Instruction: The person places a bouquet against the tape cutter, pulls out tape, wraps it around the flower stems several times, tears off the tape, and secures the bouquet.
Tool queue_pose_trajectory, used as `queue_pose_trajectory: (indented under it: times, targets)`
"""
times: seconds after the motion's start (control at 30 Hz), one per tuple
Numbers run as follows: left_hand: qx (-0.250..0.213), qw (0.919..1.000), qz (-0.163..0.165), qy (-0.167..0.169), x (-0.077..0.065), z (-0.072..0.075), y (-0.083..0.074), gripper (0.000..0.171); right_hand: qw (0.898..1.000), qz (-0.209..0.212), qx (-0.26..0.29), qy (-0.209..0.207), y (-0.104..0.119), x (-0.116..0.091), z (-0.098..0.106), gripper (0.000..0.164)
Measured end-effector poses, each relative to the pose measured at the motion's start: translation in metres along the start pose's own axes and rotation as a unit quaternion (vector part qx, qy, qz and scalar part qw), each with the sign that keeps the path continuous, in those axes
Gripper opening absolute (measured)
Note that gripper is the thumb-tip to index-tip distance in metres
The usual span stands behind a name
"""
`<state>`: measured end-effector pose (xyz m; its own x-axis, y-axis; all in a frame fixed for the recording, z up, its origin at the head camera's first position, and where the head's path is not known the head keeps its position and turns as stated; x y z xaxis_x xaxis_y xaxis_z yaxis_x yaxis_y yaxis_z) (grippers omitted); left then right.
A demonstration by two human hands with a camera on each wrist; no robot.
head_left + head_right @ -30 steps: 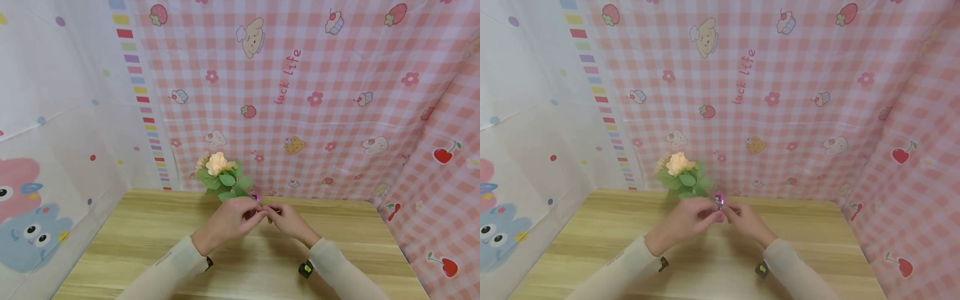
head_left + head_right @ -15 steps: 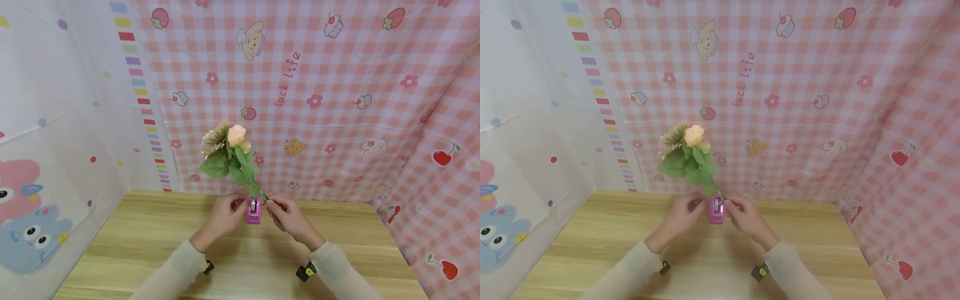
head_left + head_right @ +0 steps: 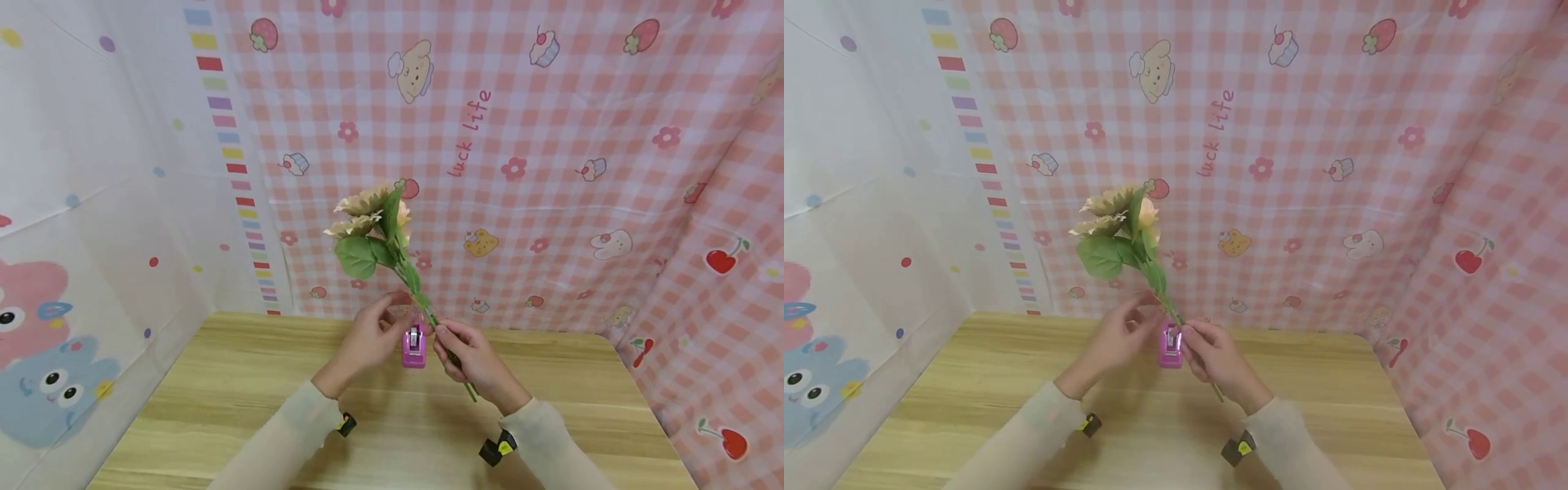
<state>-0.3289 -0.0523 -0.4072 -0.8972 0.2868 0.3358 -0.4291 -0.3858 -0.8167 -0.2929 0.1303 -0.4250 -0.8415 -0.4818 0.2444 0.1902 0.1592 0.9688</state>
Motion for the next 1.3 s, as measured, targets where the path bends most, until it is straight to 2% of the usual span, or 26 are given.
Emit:
queue_pose_trajectory:
  times: [0.17,0.3,0.47,0.6,0.73,0.83,1.07,1.3]
  targets:
    - [-0.001,0.9995,-0.026,0.017,-0.001,0.001,-0.008,0.024,1.000,0.000,0.005,0.001,0.003,-0.001,0.000,0.031]
    - [-0.003,0.9980,-0.063,-0.003,-0.004,0.007,-0.020,0.021,1.000,0.010,-0.008,-0.020,0.005,-0.001,0.002,0.031]
    - [0.037,0.9907,-0.126,-0.036,-0.005,0.013,-0.043,0.016,0.996,0.021,-0.012,-0.080,0.004,0.000,0.009,0.035]
    - [0.072,0.9843,-0.152,-0.052,-0.005,0.015,-0.058,0.014,0.993,0.032,0.006,-0.114,0.004,0.000,0.010,0.037]
    - [0.096,0.9820,-0.153,-0.057,-0.004,0.016,-0.063,0.011,0.992,0.044,0.016,-0.121,0.005,0.001,0.007,0.032]
    - [0.105,0.9804,-0.155,-0.061,-0.004,0.016,-0.064,0.009,0.992,0.050,0.022,-0.111,0.005,0.002,0.004,0.028]
    - [0.082,0.9824,-0.154,-0.066,-0.005,0.019,-0.063,0.012,0.995,0.066,0.035,-0.066,0.003,0.001,-0.002,0.024]
    - [0.079,0.9808,-0.164,-0.069,-0.006,0.022,-0.066,0.013,0.995,0.070,0.011,-0.071,0.001,0.000,-0.004,0.019]
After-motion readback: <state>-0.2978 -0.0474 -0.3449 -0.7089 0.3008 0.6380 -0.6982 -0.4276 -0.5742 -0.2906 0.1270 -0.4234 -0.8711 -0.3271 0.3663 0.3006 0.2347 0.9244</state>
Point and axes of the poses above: each hand's wrist, its own x-axis towards the middle knuckle, its own z-axis out of the back of the hand, y = z × x, the point moved 7 cm from there along x, towards the middle knuckle, and after that the axes turned 4 degrees about z, right-handed, at the moved point
